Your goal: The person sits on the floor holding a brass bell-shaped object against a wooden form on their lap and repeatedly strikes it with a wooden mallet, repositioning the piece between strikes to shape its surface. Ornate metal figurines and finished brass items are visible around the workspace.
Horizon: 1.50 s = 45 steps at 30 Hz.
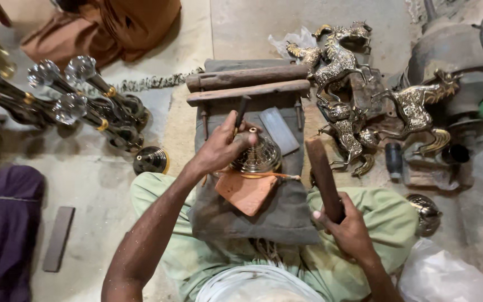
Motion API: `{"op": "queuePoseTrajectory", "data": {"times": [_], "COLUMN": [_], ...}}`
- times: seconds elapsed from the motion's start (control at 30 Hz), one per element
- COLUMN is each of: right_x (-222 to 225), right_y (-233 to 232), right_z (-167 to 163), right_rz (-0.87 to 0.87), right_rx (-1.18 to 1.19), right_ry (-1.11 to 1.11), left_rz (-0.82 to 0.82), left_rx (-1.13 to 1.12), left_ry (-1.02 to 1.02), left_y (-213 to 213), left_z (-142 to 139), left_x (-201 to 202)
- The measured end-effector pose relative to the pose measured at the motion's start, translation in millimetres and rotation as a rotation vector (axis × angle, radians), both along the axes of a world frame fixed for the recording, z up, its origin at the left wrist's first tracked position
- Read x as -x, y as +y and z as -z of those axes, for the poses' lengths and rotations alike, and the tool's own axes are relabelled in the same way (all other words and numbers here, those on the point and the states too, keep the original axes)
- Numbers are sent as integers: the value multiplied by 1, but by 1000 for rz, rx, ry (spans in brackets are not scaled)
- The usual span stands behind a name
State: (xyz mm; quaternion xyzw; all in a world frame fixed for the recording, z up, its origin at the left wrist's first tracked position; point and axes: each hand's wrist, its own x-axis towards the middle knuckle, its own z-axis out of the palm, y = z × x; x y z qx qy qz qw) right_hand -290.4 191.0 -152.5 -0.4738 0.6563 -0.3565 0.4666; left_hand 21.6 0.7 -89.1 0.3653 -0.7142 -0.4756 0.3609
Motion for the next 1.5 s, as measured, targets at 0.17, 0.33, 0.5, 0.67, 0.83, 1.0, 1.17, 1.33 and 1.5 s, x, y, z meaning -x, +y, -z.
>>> {"op": "queuePoseTrajectory", "data": {"times": [0.17, 0.33, 0.5, 0.67, 0.83, 1.0, 1.17, 1.33, 1.5], "right_x": [-9, -18, -23, -19, -17, -8, 7, 18, 30], "right_y": [5, -2, -5, -7, -19, -40, -65, -94, -118], "right_z": [8, 19, 27, 25, 24, 20, 0, -32, -64], "right_rz": [10, -5, -9, 28, 61, -36, -156, -242, -330], "right_rx": [-139, -78, -50, -43, -74, 49, 180, 241, 238], "right_ry": [49, 69, -13, -84, 33, 263, 274, 411, 530], "left_rz": [-150, -327, -334, -381, -230, -143, -174, -118, -103], "left_rx": [-70, -3, 212, -181, -209, -174, -72, 117, 110], "left_ry": [-142, -436, -488, -412, -233, -95, -327, -249, -275], "left_y": [-5, 2, 11, 11, 22, 23, 29, 39, 44], "left_z": [-11, -27, -35, -41, -30, -31, -47, -52, -55], "left_x": [3, 7, 6, -18, -27, -8, 11, 15, 15]}}
